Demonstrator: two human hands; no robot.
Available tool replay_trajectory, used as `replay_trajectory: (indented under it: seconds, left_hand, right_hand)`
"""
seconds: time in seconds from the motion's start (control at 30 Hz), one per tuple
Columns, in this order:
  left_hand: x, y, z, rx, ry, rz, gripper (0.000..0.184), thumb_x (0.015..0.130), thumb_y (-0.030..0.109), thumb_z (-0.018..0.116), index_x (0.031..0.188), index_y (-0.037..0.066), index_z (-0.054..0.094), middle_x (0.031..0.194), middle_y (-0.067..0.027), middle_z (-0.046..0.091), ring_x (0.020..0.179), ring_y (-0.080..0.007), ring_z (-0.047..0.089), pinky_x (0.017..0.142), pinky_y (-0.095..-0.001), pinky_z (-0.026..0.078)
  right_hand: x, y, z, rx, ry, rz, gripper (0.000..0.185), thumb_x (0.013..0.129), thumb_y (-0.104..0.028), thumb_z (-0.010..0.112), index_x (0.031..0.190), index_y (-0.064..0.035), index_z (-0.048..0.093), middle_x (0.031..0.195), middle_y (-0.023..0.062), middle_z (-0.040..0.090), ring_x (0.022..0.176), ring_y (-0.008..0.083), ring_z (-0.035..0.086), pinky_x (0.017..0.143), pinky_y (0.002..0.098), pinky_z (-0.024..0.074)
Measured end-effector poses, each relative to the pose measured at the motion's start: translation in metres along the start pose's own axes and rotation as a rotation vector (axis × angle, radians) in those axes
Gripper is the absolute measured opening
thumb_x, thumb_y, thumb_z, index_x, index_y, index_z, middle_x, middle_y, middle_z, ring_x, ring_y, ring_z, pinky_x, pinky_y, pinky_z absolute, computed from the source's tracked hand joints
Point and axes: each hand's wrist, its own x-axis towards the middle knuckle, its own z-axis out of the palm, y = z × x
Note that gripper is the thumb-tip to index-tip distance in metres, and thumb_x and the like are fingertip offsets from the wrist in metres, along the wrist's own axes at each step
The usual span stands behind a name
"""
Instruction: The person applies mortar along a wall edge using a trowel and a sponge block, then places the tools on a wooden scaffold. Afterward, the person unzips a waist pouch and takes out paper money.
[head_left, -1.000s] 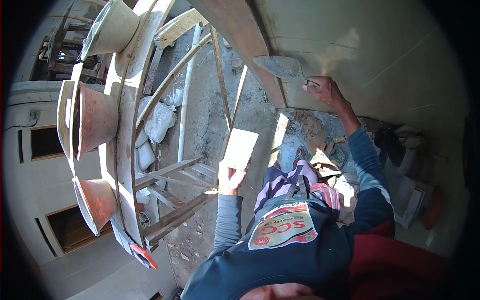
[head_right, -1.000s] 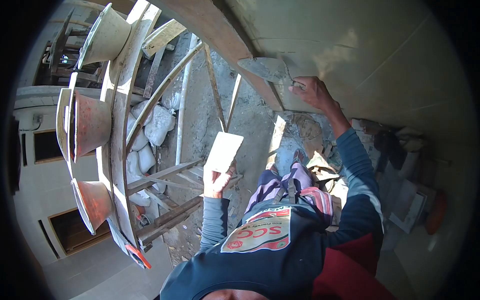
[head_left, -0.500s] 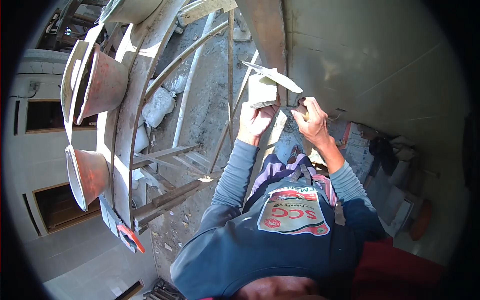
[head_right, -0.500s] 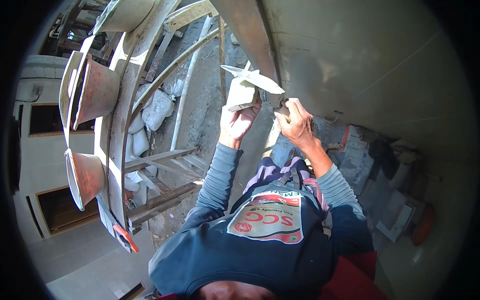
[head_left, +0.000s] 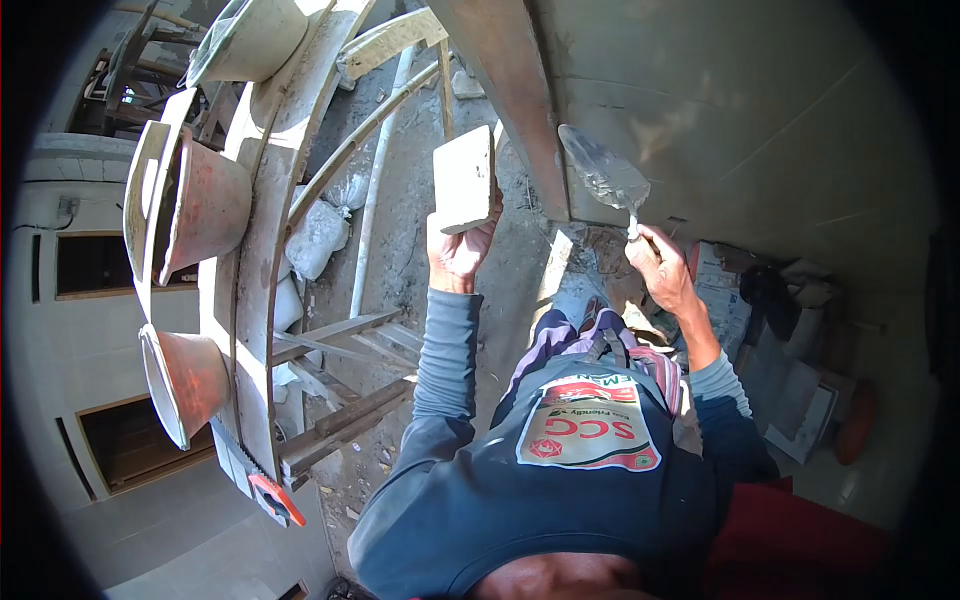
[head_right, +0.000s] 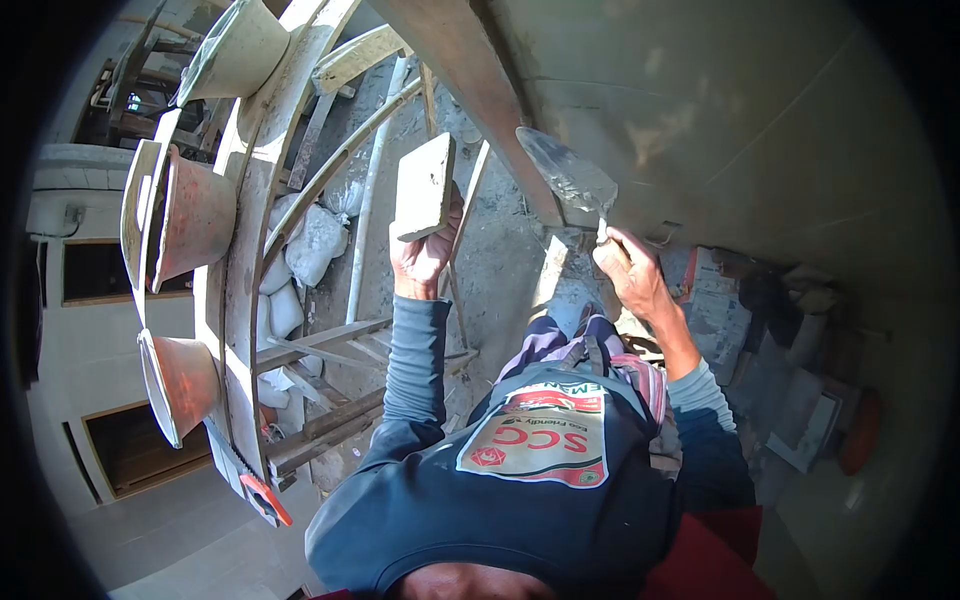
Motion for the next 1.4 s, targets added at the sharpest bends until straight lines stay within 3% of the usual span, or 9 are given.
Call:
replay_trajectory:
  seconds: [0.17, 0.5, 0.8, 0.87, 0.97, 1.1, 1.23, 1.3, 1.4]
  left_hand:
    - [-0.036, -0.004, -0.029, 0.003, 0.189, 0.035, 0.044, 0.083, -0.001, 0.056, 0.124, -0.011, 0.046, 0.115, -0.0258, 0.052, 0.102, -0.0326, 0.053, 0.087, -0.0393, 0.049]
    - [-0.103, 0.005, -0.082, -0.03, 0.398, 0.129, 0.043, 0.087, 0.003, 0.053, 0.127, -0.01, 0.046, 0.125, -0.0283, 0.051, 0.11, -0.0379, 0.055, 0.089, -0.0439, 0.049]
    - [-0.102, -0.002, -0.081, -0.172, 0.413, 0.108, 0.042, 0.087, 0.002, 0.053, 0.126, -0.011, 0.045, 0.121, -0.0299, 0.048, 0.105, -0.0369, 0.053, 0.087, -0.0432, 0.05]
    - [-0.096, -0.006, -0.078, -0.05, 0.542, 0.147, 0.041, 0.083, -0.002, 0.058, 0.121, -0.009, 0.047, 0.111, -0.0203, 0.049, 0.094, -0.0256, 0.051, 0.078, -0.0338, 0.045]
    - [-0.095, -0.005, -0.086, -0.164, 0.409, 0.096, 0.04, 0.088, 0.004, 0.053, 0.125, -0.011, 0.046, 0.12, -0.0293, 0.049, 0.104, -0.0364, 0.053, 0.086, -0.0427, 0.049]
    - [-0.094, -0.009, -0.084, -0.032, 0.402, 0.105, 0.04, 0.089, 0.005, 0.053, 0.125, -0.01, 0.047, 0.122, -0.0275, 0.051, 0.109, -0.0377, 0.054, 0.089, -0.0438, 0.048]
    - [-0.097, -0.014, -0.084, -0.043, 0.441, 0.095, 0.041, 0.087, 0.003, 0.054, 0.126, -0.01, 0.047, 0.122, -0.027, 0.052, 0.11, -0.0375, 0.054, 0.091, -0.0446, 0.048]
    - [-0.096, -0.02, -0.071, 0.051, 0.553, 0.106, 0.041, 0.086, 0.004, 0.056, 0.125, -0.007, 0.046, 0.115, -0.0214, 0.05, 0.099, -0.0297, 0.052, 0.084, -0.0402, 0.046]
    - [-0.102, -0.019, -0.073, 0.129, 0.566, 0.121, 0.042, 0.087, 0.004, 0.056, 0.125, -0.008, 0.045, 0.115, -0.0221, 0.05, 0.101, -0.0298, 0.052, 0.085, -0.0386, 0.046]
  right_hand:
    - [0.012, 0.033, 0.015, 0.24, -0.121, 0.516, 0.038, 0.099, -0.039, 0.047, 0.116, -0.0069, 0.056, 0.072, 0.0031, 0.054, 0.052, 0.0091, 0.05, 0.046, 0.0257, 0.043]
    - [0.046, 0.072, 0.045, 0.668, -0.218, 0.751, 0.041, 0.096, -0.042, 0.048, 0.109, -0.0039, 0.058, 0.065, 0.0004, 0.051, 0.047, 0.0075, 0.048, 0.041, 0.0234, 0.0396]
    - [0.059, 0.038, 0.046, 0.793, -0.27, 0.712, 0.044, 0.098, -0.042, 0.047, 0.108, -0.0007, 0.057, 0.065, -0.0005, 0.05, 0.047, 0.0069, 0.045, 0.041, 0.023, 0.0381]
    - [0.066, 0.018, 0.032, 0.864, -0.293, 0.702, 0.044, 0.098, -0.042, 0.047, 0.107, -0.0002, 0.056, 0.066, 0.0001, 0.05, 0.047, 0.007, 0.045, 0.041, 0.0233, 0.0382]
    - [0.07, 0.015, 0.025, 0.871, -0.295, 0.613, 0.045, 0.098, -0.043, 0.046, 0.106, 0.0001, 0.056, 0.068, 0.0012, 0.05, 0.048, 0.0075, 0.046, 0.043, 0.0237, 0.0389]
    - [0.08, 0.054, 0.044, 0.557, -0.224, 0.299, 0.051, 0.098, -0.048, 0.045, 0.107, -0.0004, 0.057, 0.07, 0.0024, 0.051, 0.055, 0.0083, 0.049, 0.048, 0.0232, 0.0406]
    - [0.097, 0.104, 0.086, 0.54, -0.103, 0.215, 0.046, 0.097, -0.044, 0.05, 0.111, -0.0001, 0.058, 0.073, 0.0034, 0.053, 0.062, 0.008, 0.048, 0.054, 0.0239, 0.0412]
    - [0.093, 0.118, 0.101, 0.588, -0.106, 0.226, 0.04, 0.097, -0.038, 0.053, 0.112, -0.0008, 0.058, 0.075, 0.003, 0.054, 0.063, 0.0072, 0.048, 0.055, 0.0238, 0.0409]
    - [0.069, 0.123, 0.103, 0.703, -0.178, 0.393, 0.038, 0.097, -0.035, 0.055, 0.115, -0.003, 0.06, 0.072, 0.0011, 0.054, 0.059, 0.0065, 0.048, 0.052, 0.0229, 0.0397]
